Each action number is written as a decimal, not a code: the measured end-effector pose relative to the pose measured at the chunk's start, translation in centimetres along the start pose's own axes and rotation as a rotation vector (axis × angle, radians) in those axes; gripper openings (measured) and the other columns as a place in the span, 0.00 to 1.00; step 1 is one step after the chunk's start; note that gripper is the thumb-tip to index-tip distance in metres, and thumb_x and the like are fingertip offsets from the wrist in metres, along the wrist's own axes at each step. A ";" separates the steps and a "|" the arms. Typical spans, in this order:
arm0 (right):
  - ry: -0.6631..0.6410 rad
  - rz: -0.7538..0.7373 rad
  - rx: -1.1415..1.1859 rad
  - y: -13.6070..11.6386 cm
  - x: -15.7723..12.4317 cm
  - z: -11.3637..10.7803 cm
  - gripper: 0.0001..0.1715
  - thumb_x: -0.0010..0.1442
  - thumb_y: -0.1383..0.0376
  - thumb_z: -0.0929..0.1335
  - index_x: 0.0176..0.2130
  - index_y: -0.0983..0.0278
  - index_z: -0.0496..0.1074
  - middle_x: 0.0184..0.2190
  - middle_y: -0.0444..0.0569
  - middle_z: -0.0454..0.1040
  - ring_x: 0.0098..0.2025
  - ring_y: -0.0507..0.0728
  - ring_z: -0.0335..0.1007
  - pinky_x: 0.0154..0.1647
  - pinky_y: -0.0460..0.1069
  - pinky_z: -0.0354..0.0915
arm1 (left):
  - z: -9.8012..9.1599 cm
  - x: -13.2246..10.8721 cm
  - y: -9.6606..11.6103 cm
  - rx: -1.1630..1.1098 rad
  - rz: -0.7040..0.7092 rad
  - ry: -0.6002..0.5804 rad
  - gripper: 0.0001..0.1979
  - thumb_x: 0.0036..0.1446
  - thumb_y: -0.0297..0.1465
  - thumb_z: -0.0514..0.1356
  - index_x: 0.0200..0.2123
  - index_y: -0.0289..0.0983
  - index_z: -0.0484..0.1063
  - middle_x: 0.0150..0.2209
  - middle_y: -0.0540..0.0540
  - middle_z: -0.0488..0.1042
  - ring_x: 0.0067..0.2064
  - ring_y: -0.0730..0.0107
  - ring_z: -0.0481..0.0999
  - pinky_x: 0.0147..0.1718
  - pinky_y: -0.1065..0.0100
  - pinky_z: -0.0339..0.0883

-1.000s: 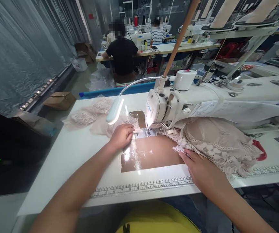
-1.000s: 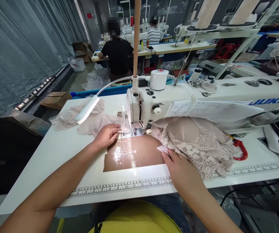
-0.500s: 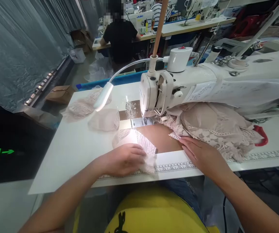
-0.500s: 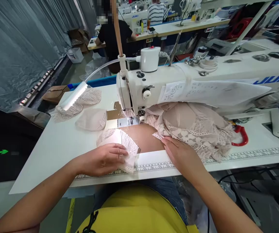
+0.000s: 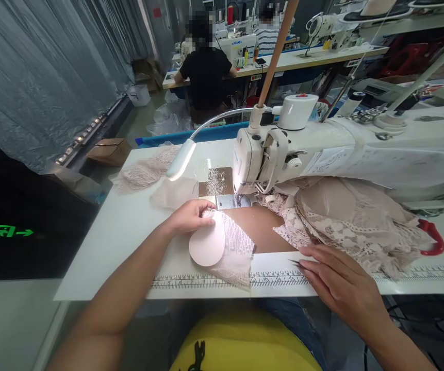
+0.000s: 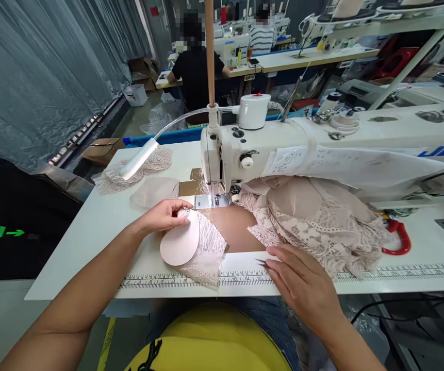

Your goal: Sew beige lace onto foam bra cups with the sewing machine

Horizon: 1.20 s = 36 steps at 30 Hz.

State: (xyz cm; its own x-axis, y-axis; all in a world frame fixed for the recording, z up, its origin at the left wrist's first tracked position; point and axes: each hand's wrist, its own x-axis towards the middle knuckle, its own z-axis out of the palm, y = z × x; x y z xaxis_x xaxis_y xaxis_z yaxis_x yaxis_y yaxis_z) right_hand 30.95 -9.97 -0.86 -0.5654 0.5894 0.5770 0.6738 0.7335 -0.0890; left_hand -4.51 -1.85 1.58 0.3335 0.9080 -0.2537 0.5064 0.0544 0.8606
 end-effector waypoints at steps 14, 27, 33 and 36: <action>-0.506 0.528 0.568 -3.3 10.9 3.7 0.17 0.61 0.55 0.63 0.45 0.61 0.69 0.27 0.43 0.71 0.25 0.53 0.65 0.26 0.47 0.59 | 1.9 -0.7 0.6 -0.407 0.044 -0.180 0.14 0.50 0.38 0.66 0.33 0.33 0.71 0.31 0.48 0.69 0.31 0.74 0.68 0.30 0.72 0.61; -0.458 0.560 1.004 -3.2 12.9 7.1 0.19 0.62 0.54 0.63 0.25 0.63 0.61 0.21 0.41 0.64 0.24 0.50 0.59 0.26 0.46 0.56 | 2.4 -1.0 1.3 -0.226 0.138 -0.145 0.14 0.52 0.39 0.64 0.29 0.32 0.71 0.26 0.50 0.66 0.29 0.76 0.64 0.25 0.74 0.56; -0.418 0.559 1.109 -2.0 12.1 6.9 0.22 0.66 0.50 0.56 0.41 0.63 0.66 0.25 0.43 0.67 0.24 0.50 0.60 0.27 0.47 0.60 | 2.5 -0.9 0.8 -0.351 0.083 -0.192 0.15 0.54 0.39 0.63 0.37 0.32 0.75 0.31 0.46 0.73 0.33 0.71 0.70 0.32 0.71 0.62; -0.457 0.535 1.005 -1.4 12.1 6.2 0.24 0.64 0.50 0.58 0.47 0.63 0.70 0.32 0.48 0.73 0.34 0.54 0.69 0.35 0.50 0.65 | 2.4 -0.9 0.7 -0.416 0.064 -0.180 0.15 0.54 0.37 0.63 0.42 0.35 0.76 0.40 0.43 0.77 0.41 0.65 0.73 0.40 0.67 0.65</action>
State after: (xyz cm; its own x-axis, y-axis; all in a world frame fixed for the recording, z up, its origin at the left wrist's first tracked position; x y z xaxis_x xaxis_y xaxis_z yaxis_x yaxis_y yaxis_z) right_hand 20.23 -1.78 1.25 -0.5812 0.8125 -0.0446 0.3201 0.1780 -0.9305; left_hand -2.54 -3.63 1.39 0.5051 0.8303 -0.2354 0.1306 0.1961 0.9718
